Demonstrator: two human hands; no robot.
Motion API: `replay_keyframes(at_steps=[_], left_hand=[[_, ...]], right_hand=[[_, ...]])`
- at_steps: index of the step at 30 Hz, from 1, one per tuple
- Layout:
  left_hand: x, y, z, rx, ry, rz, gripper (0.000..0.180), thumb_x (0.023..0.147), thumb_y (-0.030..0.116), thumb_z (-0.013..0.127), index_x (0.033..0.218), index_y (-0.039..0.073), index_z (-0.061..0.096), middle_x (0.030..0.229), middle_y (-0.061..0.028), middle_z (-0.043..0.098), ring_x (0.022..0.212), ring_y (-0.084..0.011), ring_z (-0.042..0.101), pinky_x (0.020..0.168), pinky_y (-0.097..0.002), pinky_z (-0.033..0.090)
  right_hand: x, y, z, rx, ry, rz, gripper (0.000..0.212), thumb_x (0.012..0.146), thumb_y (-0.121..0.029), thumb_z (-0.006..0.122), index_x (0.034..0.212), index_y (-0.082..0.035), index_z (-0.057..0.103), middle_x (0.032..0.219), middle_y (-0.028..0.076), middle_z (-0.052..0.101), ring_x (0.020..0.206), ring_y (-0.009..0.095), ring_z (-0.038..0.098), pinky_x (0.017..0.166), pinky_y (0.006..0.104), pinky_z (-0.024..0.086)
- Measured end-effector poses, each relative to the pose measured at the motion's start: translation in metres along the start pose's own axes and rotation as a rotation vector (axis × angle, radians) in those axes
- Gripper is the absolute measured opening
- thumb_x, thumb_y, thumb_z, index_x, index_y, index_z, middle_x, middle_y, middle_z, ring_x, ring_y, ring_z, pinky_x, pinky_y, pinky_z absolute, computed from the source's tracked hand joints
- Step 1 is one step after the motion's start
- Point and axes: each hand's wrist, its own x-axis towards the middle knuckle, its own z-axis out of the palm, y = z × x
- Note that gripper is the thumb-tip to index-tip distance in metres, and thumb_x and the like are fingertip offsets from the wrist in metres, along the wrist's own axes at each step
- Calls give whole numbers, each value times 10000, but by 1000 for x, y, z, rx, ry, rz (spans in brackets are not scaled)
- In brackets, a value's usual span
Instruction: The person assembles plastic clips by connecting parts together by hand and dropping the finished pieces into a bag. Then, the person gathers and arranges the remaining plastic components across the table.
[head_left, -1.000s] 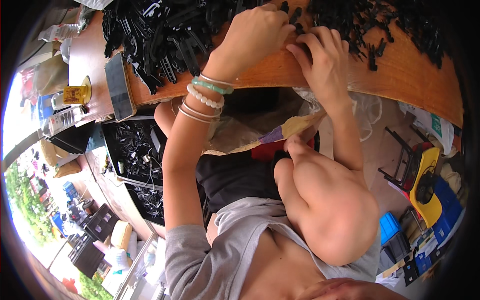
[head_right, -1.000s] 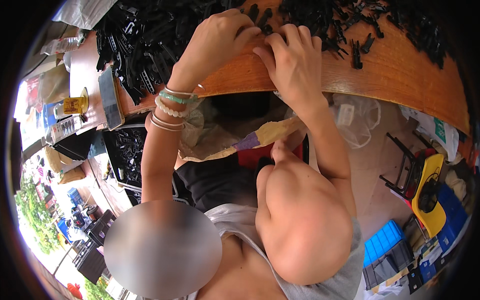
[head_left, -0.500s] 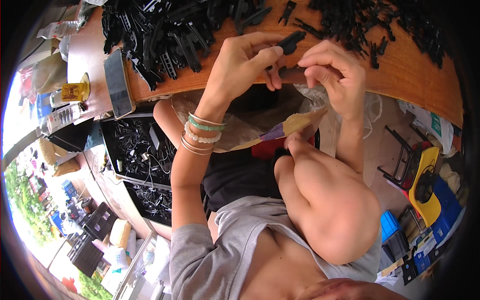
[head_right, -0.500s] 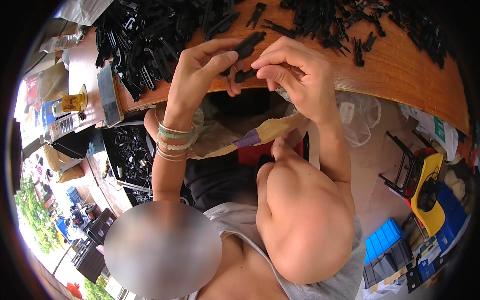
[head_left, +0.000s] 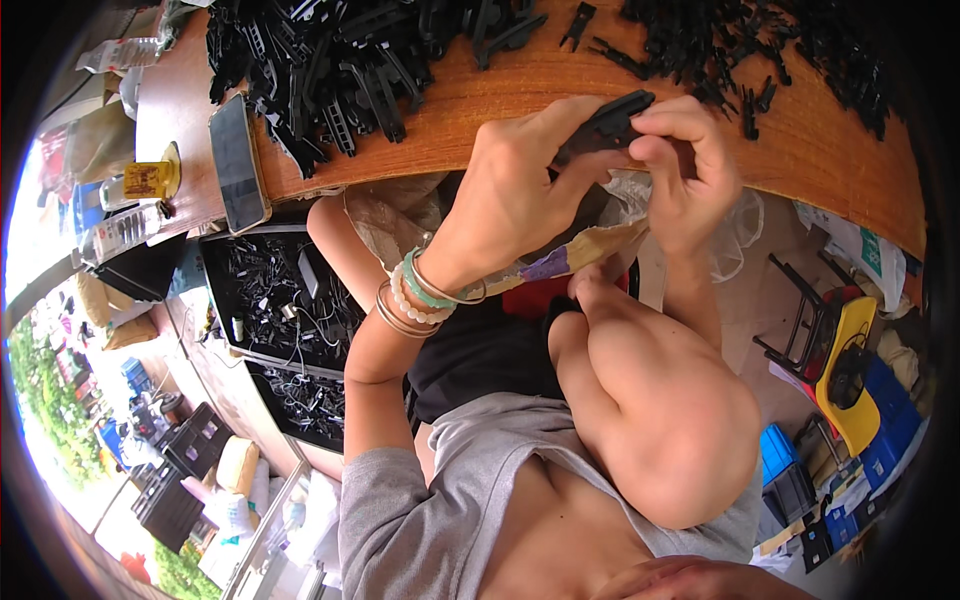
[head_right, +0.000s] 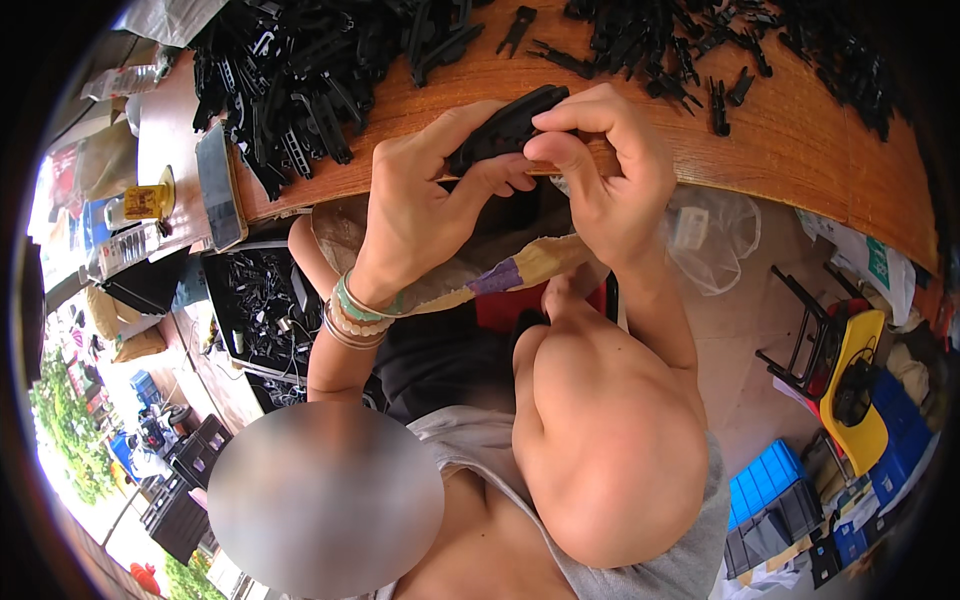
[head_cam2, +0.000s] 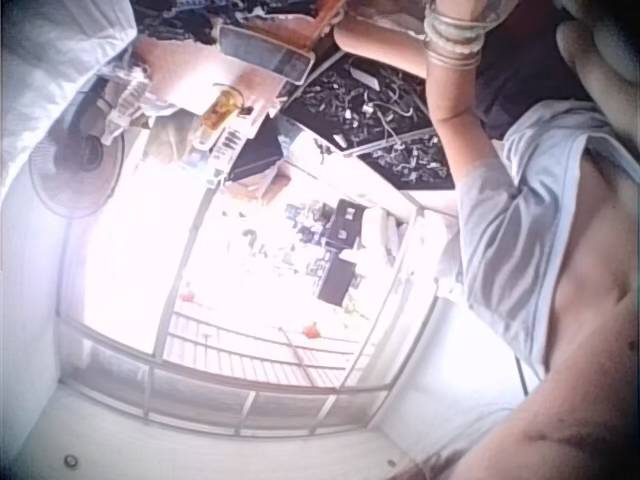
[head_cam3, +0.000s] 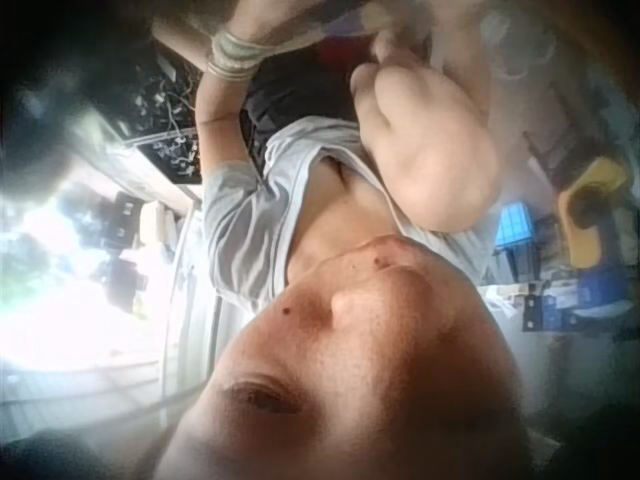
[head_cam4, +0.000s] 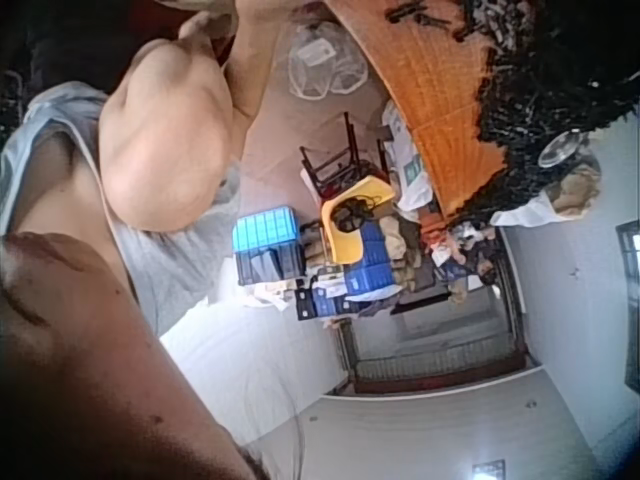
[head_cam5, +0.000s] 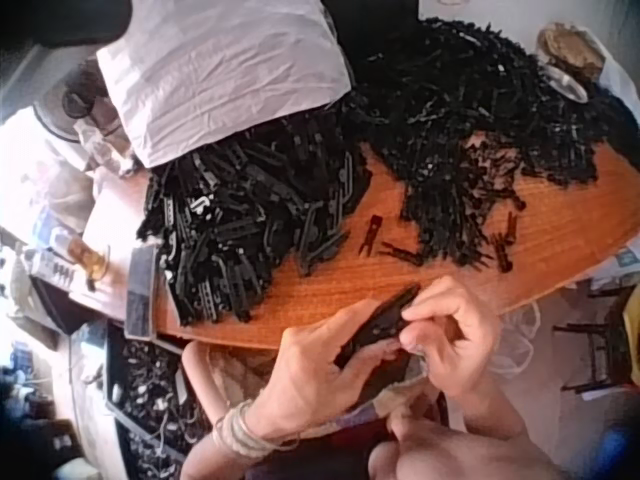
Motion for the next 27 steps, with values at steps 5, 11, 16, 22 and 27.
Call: replay_keyframes(at_steps=[5,11,16,22,27], left_hand=[[-1,4,-12,144,-50,90,334,751,63,718,1056,-30,619,782,-169,665,645,-264,661,559,-306,509],[-1,9,-15,250,-116,159,330,740,83,745,1040,-9,645,764,-166,662,606,-264,656,544,-296,501],[0,7,-16,280,-110,216,313,749,85,740,1032,-10,645,735,-157,651,585,-268,643,535,-296,497],[1,4,-27,50,-232,-151,309,771,120,746,1029,-22,652,761,-123,677,680,-170,668,603,-272,516],[35,-37,-36,496,123,229,195,772,167,749,809,1,654,735,-104,613,581,-217,605,530,-301,484]], right_hand=[[9,-9,-6,-100,-47,-1,278,761,-167,748,969,-12,648,867,75,633,715,159,585,652,250,413],[-2,-8,-10,-9,-114,151,292,734,-189,764,945,-18,660,863,59,654,715,153,587,642,256,415],[-4,-5,-6,-18,-77,105,253,741,-161,759,928,-19,664,828,56,653,711,146,587,626,255,420],[3,-14,-8,-12,-167,213,181,791,-116,717,912,3,654,812,45,637,724,135,580,613,247,427],[3,2,0,88,-382,450,139,793,-69,691,916,-14,654,836,33,615,703,173,568,638,288,449]])
